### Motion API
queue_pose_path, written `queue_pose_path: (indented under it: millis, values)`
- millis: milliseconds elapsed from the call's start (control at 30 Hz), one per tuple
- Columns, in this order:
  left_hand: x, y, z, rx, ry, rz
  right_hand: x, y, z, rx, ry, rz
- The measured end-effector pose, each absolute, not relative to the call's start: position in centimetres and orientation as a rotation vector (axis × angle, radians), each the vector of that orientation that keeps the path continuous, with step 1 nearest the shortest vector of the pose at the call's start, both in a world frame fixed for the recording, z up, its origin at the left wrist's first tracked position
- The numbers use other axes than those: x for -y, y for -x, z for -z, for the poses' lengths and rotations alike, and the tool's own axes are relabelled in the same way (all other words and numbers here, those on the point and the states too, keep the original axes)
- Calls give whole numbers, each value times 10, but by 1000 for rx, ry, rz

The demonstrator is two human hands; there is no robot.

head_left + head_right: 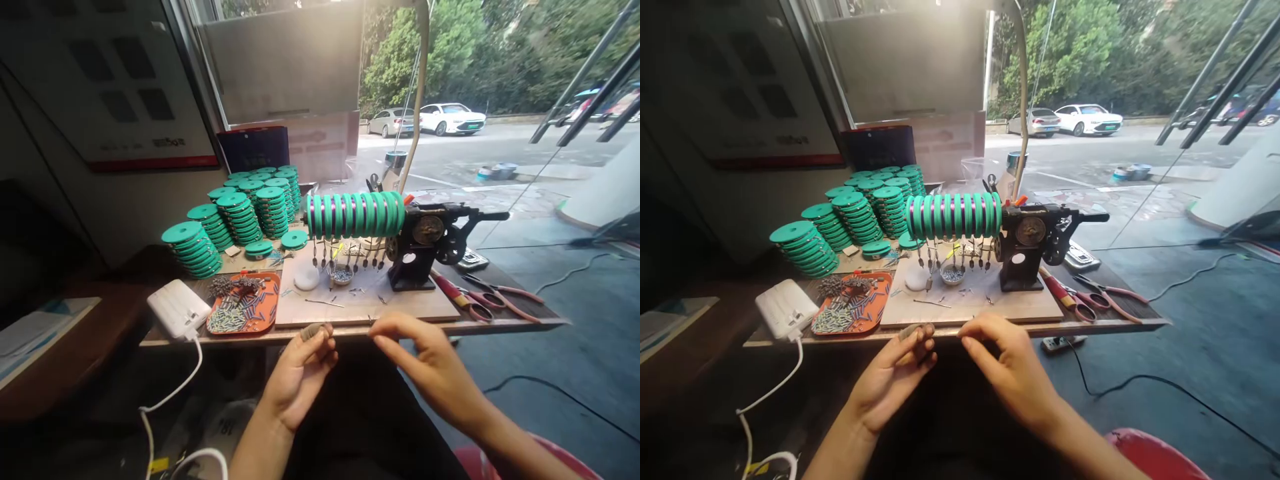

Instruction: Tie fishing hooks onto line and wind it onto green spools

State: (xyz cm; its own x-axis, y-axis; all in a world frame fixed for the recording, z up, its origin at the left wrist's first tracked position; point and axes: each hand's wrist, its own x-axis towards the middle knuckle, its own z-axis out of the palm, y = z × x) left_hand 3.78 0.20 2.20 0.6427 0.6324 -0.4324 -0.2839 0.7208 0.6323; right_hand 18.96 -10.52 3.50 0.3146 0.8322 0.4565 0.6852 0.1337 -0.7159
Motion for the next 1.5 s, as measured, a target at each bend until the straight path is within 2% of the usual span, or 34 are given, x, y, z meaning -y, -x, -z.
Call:
queue_pose_path:
  millis: [133,333,633,767,900,1100,1500]
  values:
    - [1,-38,-24,-683,-555,-579,90,-184,-21,1522,1626,-225]
    - [-6,-33,-34,-681,-756,-654,56,-178,-4,1810,1789,283]
    - [-22,-35,-46,-628,-854,-700,17,-163,15,1823,1737,445]
    - [-26,-38,-45,-622,-776,-737,28,-170,17,1801,1598,379]
    - [-19,-44,-32,-550,-435,-645,51,-169,3,1671,1502,259]
    - [5,-55,-20,-244,-109,-573,68,-147,-17,988,1154,-435]
    - [9,-56,-12,-219,-14,-563,68,-143,-13,895,1097,-545]
